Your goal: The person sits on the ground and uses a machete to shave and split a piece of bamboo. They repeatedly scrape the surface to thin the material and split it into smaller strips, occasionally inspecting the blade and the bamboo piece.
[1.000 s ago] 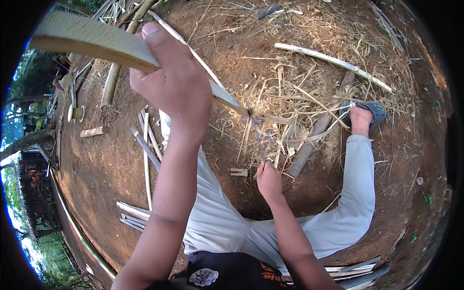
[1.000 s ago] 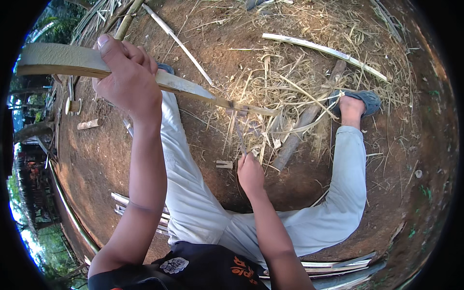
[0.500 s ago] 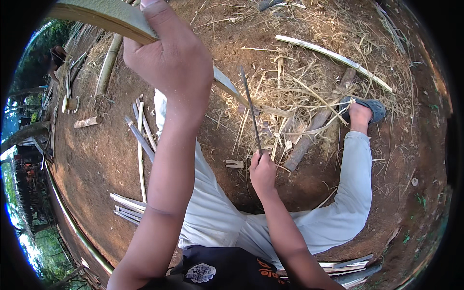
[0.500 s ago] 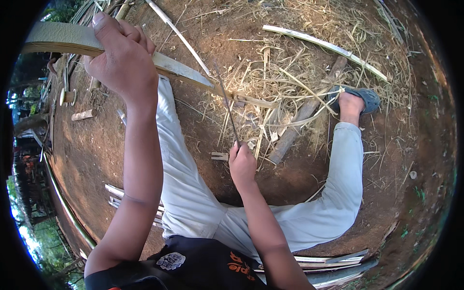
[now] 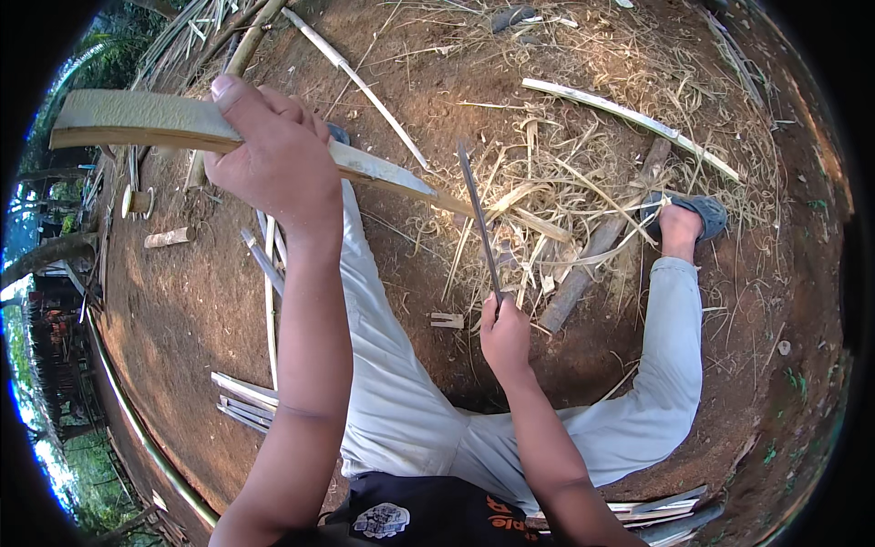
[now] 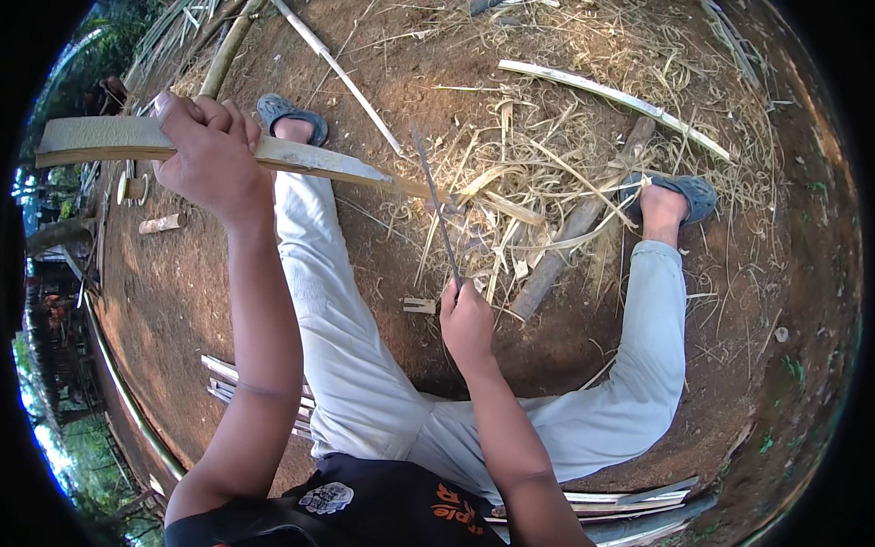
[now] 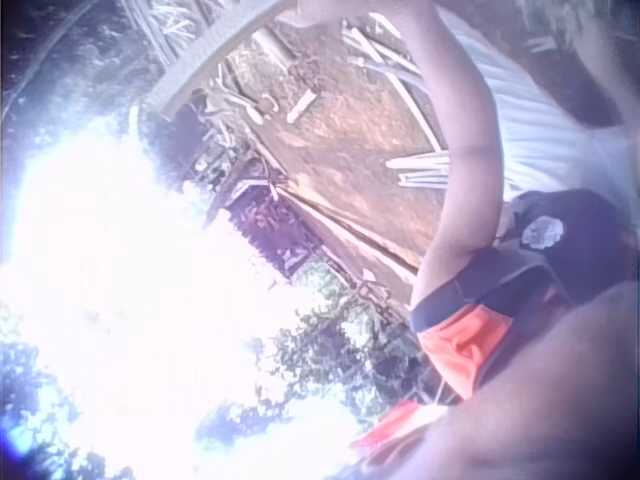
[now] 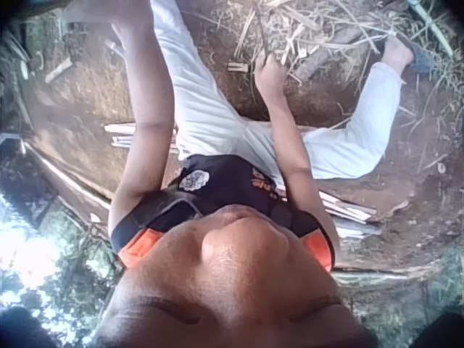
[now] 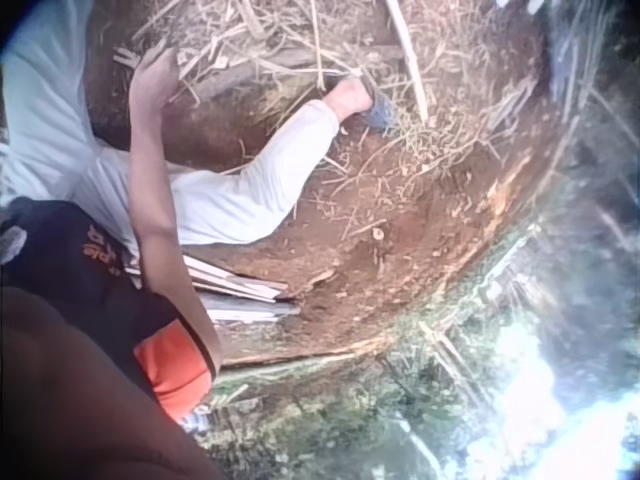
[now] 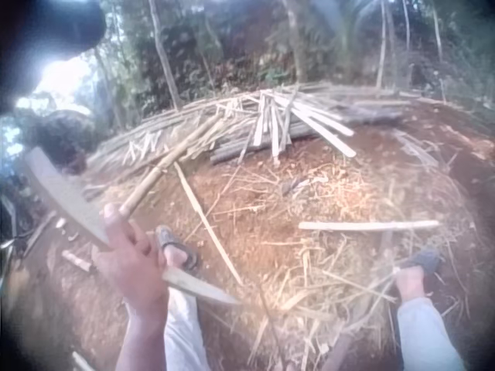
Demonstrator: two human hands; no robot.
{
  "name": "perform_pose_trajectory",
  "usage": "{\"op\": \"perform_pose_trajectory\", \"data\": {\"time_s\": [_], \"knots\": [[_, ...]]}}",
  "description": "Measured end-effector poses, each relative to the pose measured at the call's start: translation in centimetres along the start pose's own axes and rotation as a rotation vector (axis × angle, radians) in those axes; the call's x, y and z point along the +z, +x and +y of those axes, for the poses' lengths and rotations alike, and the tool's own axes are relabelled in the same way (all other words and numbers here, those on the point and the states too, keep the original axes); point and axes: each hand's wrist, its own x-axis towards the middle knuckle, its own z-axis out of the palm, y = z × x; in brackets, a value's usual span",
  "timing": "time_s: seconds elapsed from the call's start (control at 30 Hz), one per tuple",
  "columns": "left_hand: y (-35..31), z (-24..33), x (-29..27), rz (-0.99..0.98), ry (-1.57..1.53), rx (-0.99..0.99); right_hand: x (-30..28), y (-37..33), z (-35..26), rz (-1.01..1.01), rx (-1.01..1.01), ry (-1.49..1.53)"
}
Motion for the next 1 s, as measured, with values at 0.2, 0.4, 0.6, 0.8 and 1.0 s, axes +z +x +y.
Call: {"op": "perform_pose_trajectory", "data": {"time_s": [0.2, 0.4, 0.6, 0.8, 1.0], "knots": [[-0.3, -0.4, -1.1, 0.051, -0.057, -0.056, 2.6, 1.1, 6.0, -0.139, 0.261, -0.212], [0.5, 1.1, -4.0, 0.207, -0.022, -0.021, 5.0, 1.2, 4.3, -0.224, 0.263, -0.092], [1.0, -0.7, -6.7, -0.062, -0.387, -0.164, 1.1, 2.8, 3.7, 0.091, 0.147, -0.073], [3.6, 5.2, -8.7, -0.281, -0.621, -0.413, -3.4, 2.1, -0.6, -0.067, 0.025, 0.594], [5.1, 1.2, -6.2, -0.401, -0.710, -0.660, -6.0, 1.4, -1.2, -0.631, 0.330, 0.992]]}}
